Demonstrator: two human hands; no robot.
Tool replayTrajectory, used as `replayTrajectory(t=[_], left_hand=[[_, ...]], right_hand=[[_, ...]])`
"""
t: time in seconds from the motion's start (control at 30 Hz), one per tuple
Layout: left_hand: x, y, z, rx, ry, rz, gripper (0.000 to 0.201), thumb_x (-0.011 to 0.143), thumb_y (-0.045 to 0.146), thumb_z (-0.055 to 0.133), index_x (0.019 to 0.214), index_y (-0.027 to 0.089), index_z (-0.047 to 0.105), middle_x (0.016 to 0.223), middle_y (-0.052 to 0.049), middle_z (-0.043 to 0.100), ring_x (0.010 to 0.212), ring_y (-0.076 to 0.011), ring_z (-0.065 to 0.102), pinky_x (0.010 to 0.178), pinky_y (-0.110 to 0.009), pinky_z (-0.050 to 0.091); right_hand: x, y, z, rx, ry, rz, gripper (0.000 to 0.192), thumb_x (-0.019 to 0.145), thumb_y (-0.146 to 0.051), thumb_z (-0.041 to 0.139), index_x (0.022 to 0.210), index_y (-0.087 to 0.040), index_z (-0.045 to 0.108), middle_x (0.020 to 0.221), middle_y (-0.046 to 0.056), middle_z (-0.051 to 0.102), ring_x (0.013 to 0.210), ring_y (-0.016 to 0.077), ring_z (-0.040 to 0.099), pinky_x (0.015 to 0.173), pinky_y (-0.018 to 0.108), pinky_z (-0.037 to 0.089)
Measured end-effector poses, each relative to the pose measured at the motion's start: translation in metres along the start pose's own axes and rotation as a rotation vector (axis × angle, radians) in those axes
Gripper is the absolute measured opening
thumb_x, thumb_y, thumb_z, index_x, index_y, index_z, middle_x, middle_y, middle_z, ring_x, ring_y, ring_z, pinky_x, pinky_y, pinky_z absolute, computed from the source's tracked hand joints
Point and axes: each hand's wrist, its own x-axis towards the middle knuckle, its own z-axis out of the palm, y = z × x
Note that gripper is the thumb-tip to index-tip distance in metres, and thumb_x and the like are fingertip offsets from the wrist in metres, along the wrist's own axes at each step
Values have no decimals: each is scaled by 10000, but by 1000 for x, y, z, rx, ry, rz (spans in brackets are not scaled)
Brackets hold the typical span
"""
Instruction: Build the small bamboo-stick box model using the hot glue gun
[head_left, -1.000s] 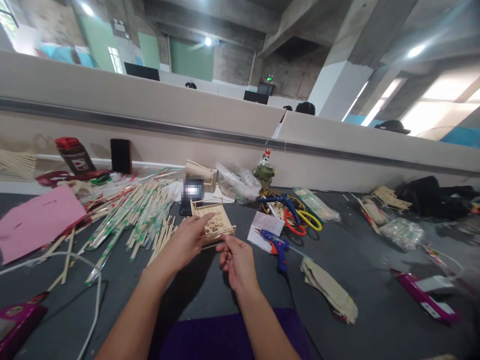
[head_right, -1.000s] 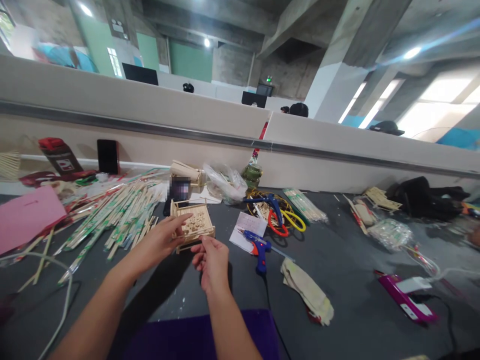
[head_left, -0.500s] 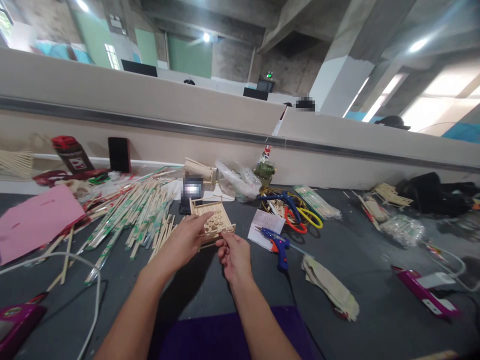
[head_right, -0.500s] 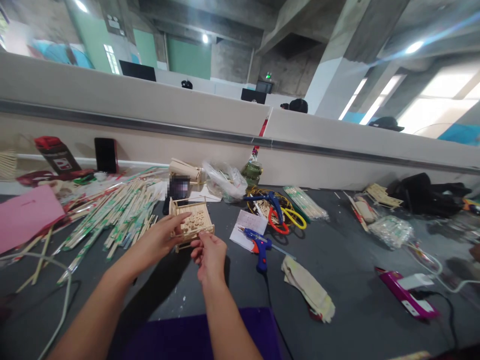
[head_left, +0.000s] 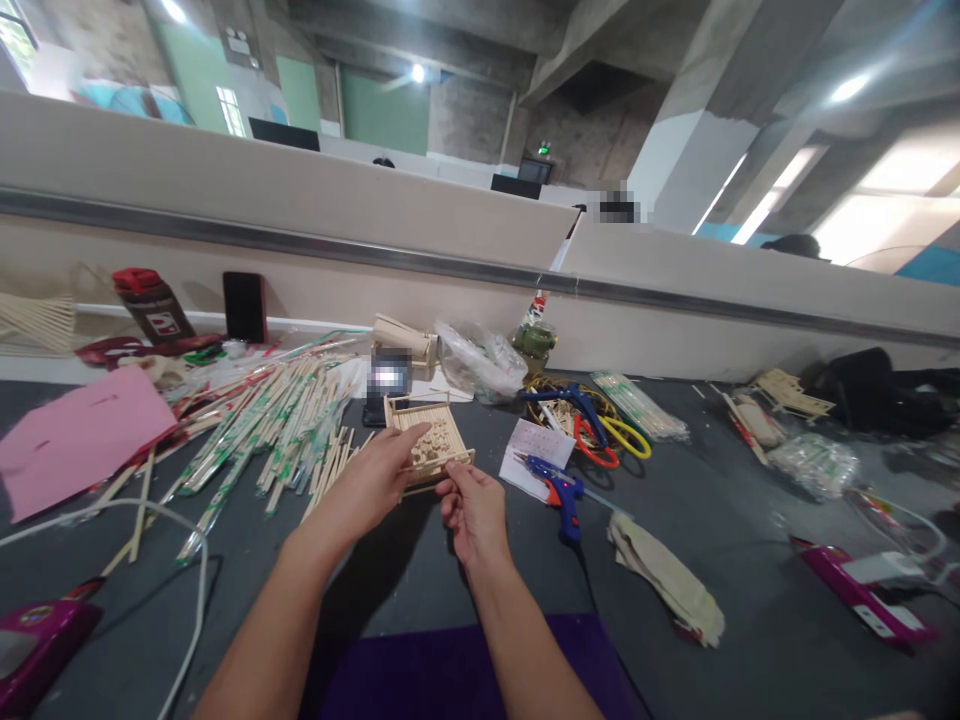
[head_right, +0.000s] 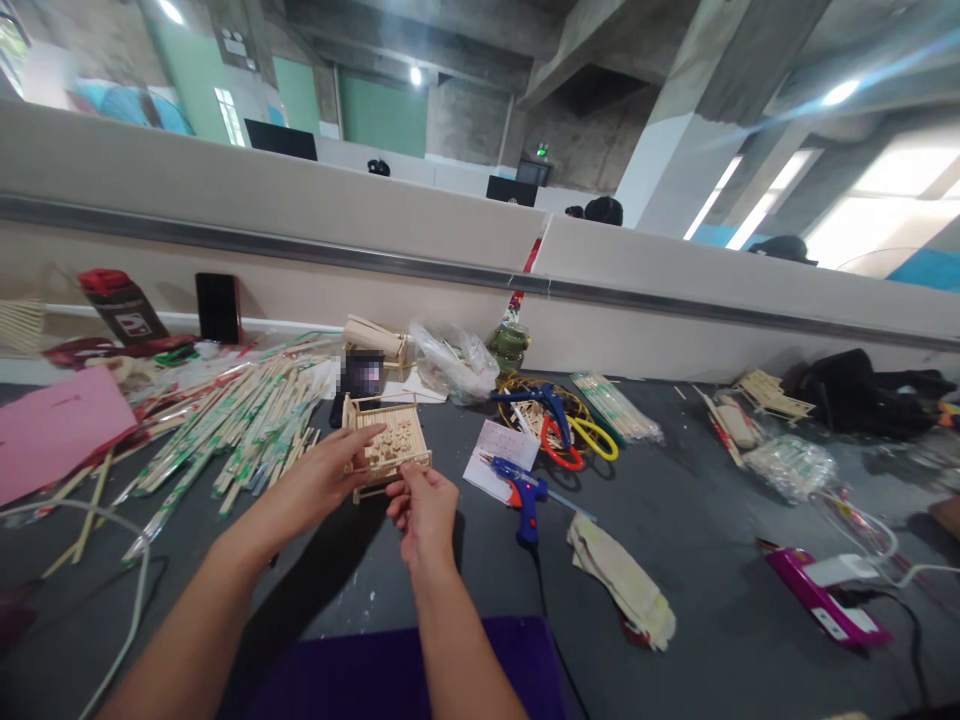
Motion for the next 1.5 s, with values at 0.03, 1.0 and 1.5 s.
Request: replayTrajectory(t=[0.03,1.0,1.5], left_hand=[[0,0,0,1,0,-4,610,806,45,460,1389,223,432,1025,-73,580,971,-206,554,874,-331,454],[-1,3,-3,66,-38,18,558,838,59,436,1377,204,432,1122,-105,587,1093,-236,547,925,-371,447],[-2,0,0,17,6,45,565,835,59,438,1380,207,438,1055,-88,581,961,-203,569,908,-356,446]], right_hand=[[0,0,0,-1,-2,3,322,597,-388,782,678,-137,597,483,-9,621,293,49,463,262,118,213],[0,2,-1,-19,-6,-15,334,597,-403,777,679,-150,575,478,-24,612,285,43,444,267,119,209],[1,3,-2,-39,-20,-28,311,627,-392,761,664,-154,565,486,-19,618,291,47,454,271,123,211]])
